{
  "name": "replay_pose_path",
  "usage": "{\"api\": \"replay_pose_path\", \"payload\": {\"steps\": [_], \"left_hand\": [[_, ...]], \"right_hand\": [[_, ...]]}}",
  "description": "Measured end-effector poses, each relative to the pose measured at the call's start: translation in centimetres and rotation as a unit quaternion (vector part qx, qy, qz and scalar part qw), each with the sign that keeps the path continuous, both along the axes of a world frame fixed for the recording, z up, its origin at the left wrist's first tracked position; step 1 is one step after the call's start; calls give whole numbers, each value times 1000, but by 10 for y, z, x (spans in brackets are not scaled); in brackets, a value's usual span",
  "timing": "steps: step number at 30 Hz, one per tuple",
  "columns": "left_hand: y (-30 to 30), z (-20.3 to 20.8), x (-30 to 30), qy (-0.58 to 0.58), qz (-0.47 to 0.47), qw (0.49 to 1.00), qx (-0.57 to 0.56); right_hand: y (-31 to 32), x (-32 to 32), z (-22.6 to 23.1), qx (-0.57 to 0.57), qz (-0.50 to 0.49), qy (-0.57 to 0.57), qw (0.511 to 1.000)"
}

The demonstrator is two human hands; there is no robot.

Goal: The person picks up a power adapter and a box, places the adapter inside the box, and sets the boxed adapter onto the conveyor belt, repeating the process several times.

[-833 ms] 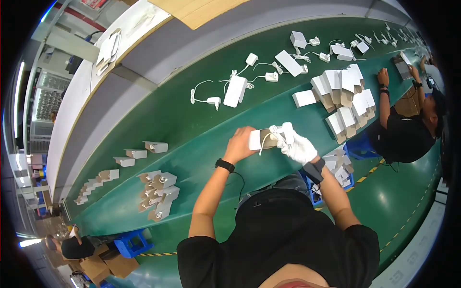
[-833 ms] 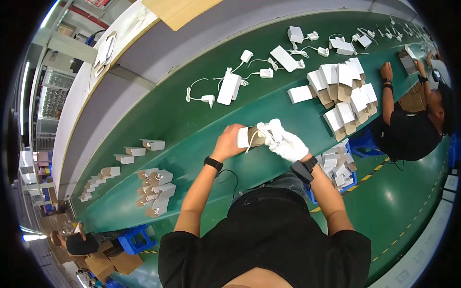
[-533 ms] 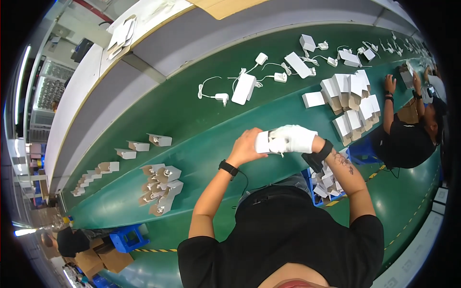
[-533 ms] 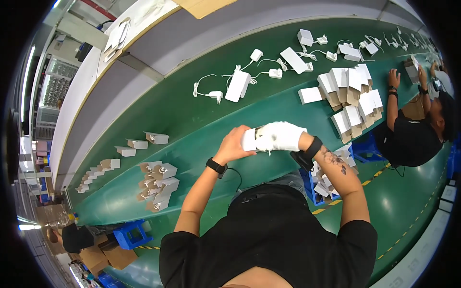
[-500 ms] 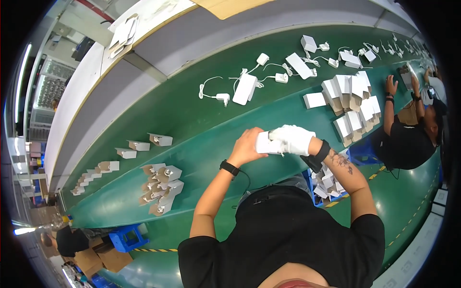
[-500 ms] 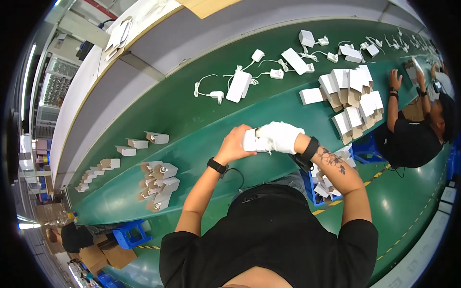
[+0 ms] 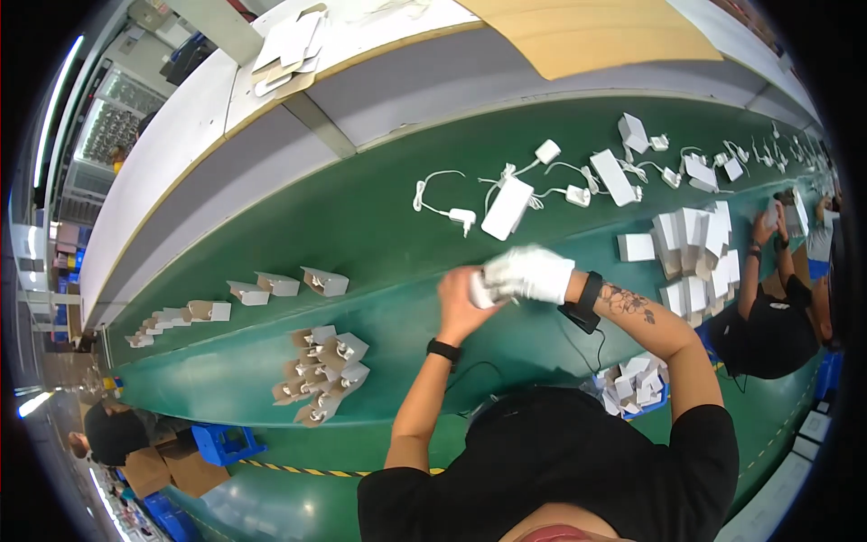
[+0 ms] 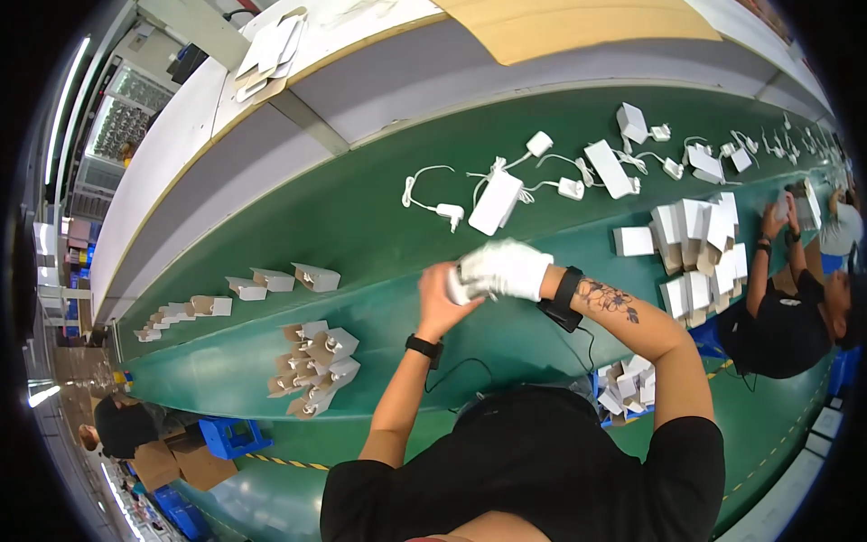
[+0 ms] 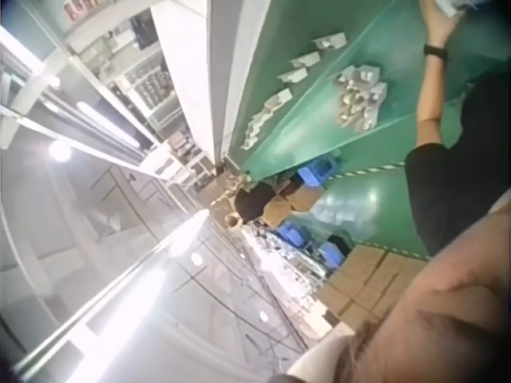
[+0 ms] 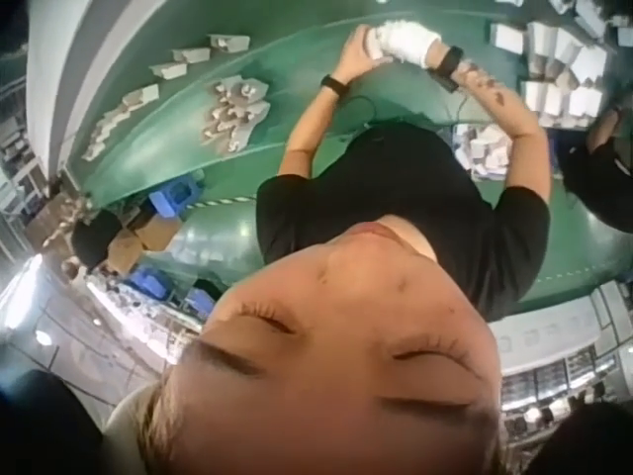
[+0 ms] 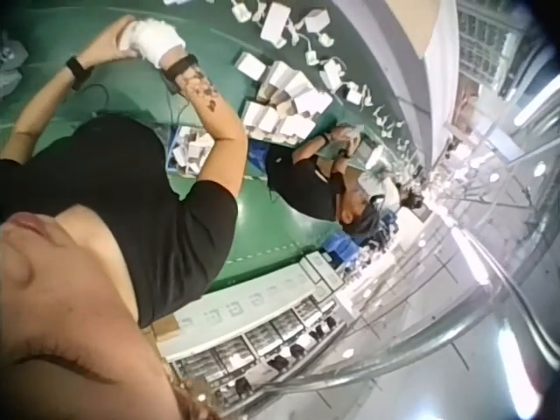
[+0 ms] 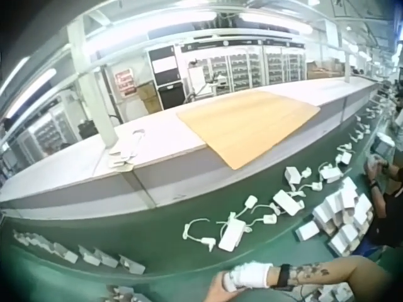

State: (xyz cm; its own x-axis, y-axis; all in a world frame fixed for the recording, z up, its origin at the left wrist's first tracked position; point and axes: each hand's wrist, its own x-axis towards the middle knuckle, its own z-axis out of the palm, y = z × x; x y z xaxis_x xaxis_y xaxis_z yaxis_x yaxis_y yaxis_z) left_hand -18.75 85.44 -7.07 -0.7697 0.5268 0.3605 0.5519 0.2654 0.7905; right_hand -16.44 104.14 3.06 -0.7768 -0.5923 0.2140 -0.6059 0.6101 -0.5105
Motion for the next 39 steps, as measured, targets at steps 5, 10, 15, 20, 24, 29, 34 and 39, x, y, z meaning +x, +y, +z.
{"api": "replay_pose_path", "payload": {"steps": [5, 10, 15, 20, 24, 29, 34, 39], "left_hand": [[-68, -63, -94, -119, 245, 933, 234], [-96, -102, -125, -89, 300, 937, 152], [-95, -60, -78, 25, 445, 891, 84], [-62, -24, 7, -208, 344, 888, 224], [-21, -11, 41, -578, -8, 629, 520], [10, -28, 25, -603, -58, 402, 686], [16, -50, 11, -494, -518, 240, 655], [49, 21, 55, -561, -2, 662, 497]], "right_hand": [[-8, -110, -44, 100, -209, 238, 943], [-32, -187, -126, 366, -99, 171, 909], [-48, -206, -118, 393, 10, 97, 915], [-54, -180, -61, 249, -23, 43, 967], [-62, -106, -14, -26, -36, 194, 980], [-33, 45, 17, -365, -104, -335, 862], [-24, 115, -2, -393, -169, -248, 869], [-23, 127, -17, -377, -220, -178, 882]]}}
